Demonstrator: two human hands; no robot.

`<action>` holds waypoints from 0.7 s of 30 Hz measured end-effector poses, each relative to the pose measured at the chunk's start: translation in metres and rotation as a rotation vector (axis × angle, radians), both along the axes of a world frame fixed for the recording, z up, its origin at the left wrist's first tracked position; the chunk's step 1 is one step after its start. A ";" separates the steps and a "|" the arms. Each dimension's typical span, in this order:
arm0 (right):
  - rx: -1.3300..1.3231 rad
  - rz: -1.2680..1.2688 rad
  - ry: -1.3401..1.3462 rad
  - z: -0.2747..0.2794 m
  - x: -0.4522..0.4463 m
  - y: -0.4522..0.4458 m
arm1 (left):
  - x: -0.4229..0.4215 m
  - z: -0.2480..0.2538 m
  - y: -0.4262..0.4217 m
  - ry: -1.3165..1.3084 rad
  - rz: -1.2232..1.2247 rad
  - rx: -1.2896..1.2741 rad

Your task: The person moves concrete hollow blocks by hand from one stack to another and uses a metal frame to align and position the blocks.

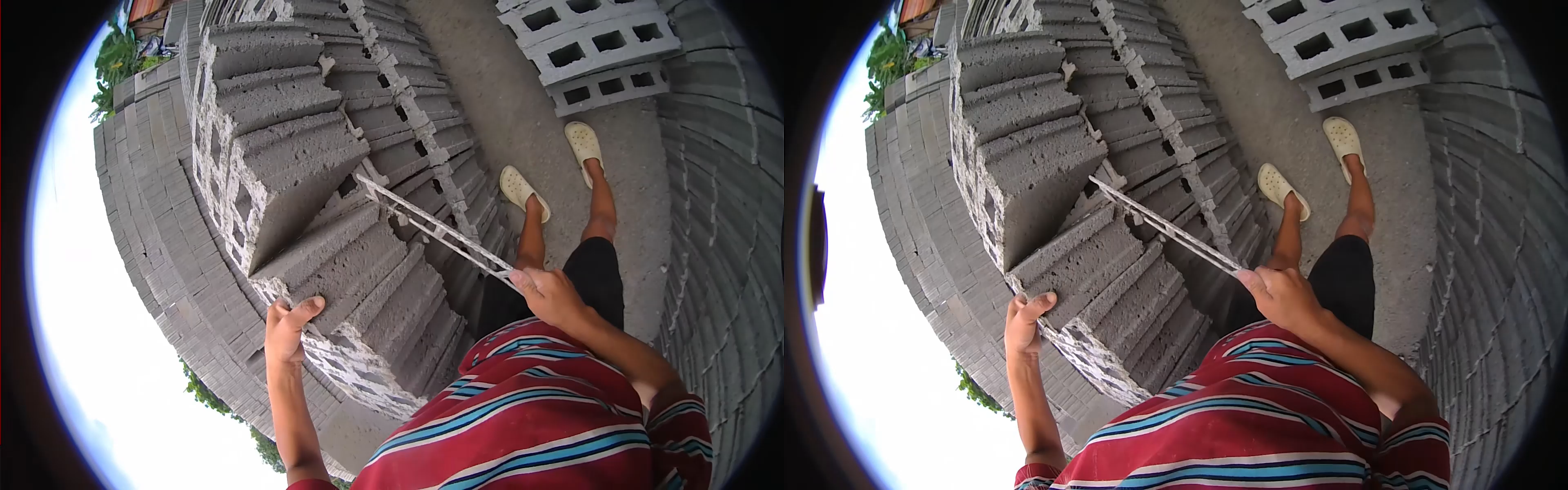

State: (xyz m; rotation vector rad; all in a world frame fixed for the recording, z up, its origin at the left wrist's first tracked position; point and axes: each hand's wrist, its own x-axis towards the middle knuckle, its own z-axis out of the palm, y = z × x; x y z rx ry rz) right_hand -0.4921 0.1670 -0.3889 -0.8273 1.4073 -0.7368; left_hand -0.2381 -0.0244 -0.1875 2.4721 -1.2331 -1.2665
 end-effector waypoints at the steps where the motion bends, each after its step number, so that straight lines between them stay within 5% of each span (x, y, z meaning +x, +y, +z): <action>1: -0.005 -0.039 -0.010 0.000 -0.003 -0.002 | -0.005 -0.002 0.001 0.019 -0.002 -0.017; 6: -0.056 -0.276 -0.136 0.031 -0.014 -0.024 | -0.015 0.000 0.002 0.041 -0.005 -0.014; 13: 0.000 0.048 0.113 0.012 -0.006 -0.009 | -0.025 -0.002 -0.002 0.051 0.018 -0.027; 18: -0.145 -0.290 -0.061 0.031 -0.028 -0.034 | -0.011 -0.002 -0.003 -0.042 0.016 0.008; 21: -0.047 -0.262 -0.053 0.029 -0.042 -0.038 | -0.002 -0.001 -0.009 -0.065 0.006 0.002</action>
